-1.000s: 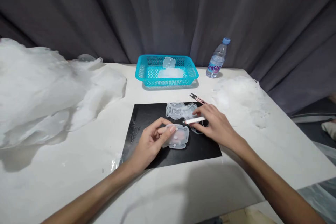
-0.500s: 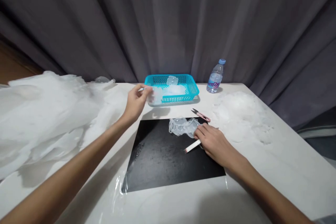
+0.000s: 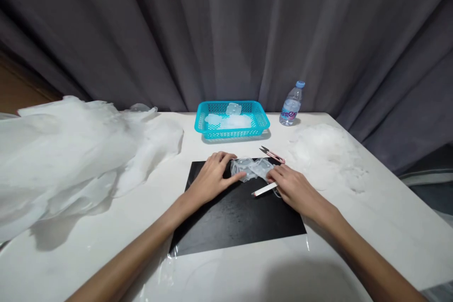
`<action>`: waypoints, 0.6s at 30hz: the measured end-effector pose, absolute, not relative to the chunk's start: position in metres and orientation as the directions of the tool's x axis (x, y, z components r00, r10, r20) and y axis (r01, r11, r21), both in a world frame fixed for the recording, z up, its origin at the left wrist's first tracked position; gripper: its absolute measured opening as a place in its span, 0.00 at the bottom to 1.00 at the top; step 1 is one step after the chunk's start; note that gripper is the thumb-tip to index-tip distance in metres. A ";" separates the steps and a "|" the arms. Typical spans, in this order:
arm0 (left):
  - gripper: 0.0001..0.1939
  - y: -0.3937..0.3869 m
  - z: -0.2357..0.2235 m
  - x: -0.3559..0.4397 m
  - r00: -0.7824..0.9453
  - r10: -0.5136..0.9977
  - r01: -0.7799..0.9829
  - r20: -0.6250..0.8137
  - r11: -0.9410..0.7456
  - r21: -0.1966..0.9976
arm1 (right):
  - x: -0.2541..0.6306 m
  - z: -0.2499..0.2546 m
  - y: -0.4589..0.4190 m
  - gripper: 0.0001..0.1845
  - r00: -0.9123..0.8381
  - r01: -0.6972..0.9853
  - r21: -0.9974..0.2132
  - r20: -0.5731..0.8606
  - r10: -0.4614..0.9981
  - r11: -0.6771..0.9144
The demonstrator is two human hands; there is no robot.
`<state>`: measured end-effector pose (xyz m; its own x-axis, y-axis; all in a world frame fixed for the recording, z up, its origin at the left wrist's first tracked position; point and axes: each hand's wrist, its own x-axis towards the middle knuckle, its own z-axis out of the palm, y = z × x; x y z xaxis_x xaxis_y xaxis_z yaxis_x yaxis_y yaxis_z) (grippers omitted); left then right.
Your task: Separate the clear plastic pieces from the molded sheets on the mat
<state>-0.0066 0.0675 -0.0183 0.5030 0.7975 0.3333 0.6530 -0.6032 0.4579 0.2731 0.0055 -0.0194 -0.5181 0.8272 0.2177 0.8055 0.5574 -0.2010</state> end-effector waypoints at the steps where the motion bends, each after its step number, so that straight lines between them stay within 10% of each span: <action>1: 0.22 0.065 -0.023 -0.007 0.522 0.789 0.650 0.325 -0.614 0.448 | 0.274 -0.019 0.006 0.13 -0.522 0.803 -0.201 0.216 0.825 0.561; 18: 0.11 0.092 -0.002 -0.045 0.450 0.865 0.744 0.222 -0.501 0.442 | 0.261 -0.012 0.000 0.16 -0.738 0.560 0.015 0.464 0.490 0.829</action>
<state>-0.0451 0.0922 -0.0022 0.4502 0.8649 0.2221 0.7440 -0.5008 0.4423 0.2607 0.0002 -0.0115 -0.7378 0.4901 0.4641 0.5597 0.8286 0.0147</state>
